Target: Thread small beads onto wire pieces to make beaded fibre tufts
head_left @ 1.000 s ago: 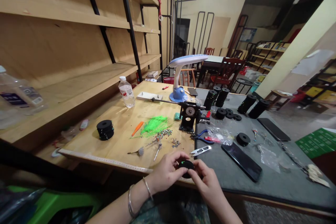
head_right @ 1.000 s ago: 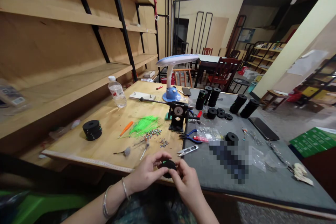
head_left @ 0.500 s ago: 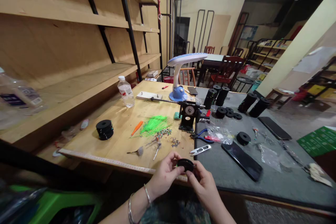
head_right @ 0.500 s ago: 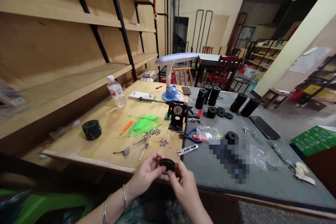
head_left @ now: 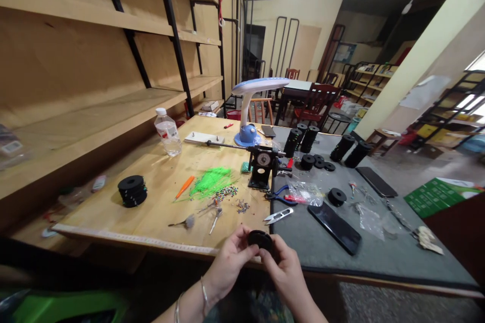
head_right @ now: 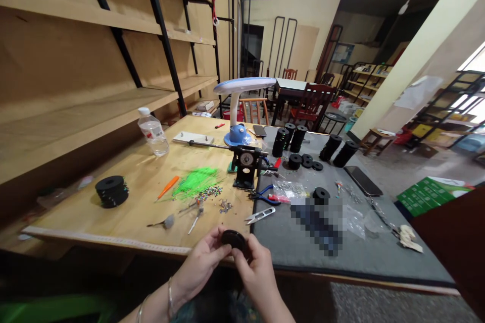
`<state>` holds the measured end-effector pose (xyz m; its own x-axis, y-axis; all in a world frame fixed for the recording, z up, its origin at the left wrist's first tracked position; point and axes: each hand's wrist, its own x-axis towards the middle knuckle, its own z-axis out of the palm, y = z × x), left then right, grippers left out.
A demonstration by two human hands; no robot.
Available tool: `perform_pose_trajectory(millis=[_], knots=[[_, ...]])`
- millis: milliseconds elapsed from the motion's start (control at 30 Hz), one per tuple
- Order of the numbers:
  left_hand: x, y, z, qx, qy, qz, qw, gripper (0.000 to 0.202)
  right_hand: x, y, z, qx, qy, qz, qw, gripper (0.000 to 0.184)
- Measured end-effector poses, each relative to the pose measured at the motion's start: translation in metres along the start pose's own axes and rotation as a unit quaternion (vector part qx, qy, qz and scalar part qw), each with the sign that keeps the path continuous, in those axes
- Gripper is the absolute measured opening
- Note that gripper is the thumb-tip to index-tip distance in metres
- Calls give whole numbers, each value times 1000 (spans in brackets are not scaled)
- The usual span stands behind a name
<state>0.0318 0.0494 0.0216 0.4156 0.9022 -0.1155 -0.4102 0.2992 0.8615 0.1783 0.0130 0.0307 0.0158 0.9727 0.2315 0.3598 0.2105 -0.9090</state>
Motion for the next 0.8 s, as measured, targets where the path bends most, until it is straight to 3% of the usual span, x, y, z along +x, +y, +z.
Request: perform_pose_trajectory(millis=[167,333,400,500,633,700,800], knots=[[5,15,3,95,-72,-47,992,28,0,1,-16,-159,-15,-58,986,10],[13,31,10,300,-43,-24,952,35,3,1,-24,-336,-51,-120,933,10],[16,31,12,280,-42,-45,958,31,3,-1,-25,-326,-68,-115,936,12],[16,29,14,153,-55,-146,976,27,3,-2,-26,-242,-81,-76,964,13],[13,27,13,41,-85,-224,970,23,0,2,-26,-184,-80,-46,979,12],[13,26,12,66,-89,-226,968,24,-1,4,-25,-204,-74,-61,974,9],[15,23,9,191,-84,-185,960,30,-1,5,-25,-256,-71,-98,959,9]])
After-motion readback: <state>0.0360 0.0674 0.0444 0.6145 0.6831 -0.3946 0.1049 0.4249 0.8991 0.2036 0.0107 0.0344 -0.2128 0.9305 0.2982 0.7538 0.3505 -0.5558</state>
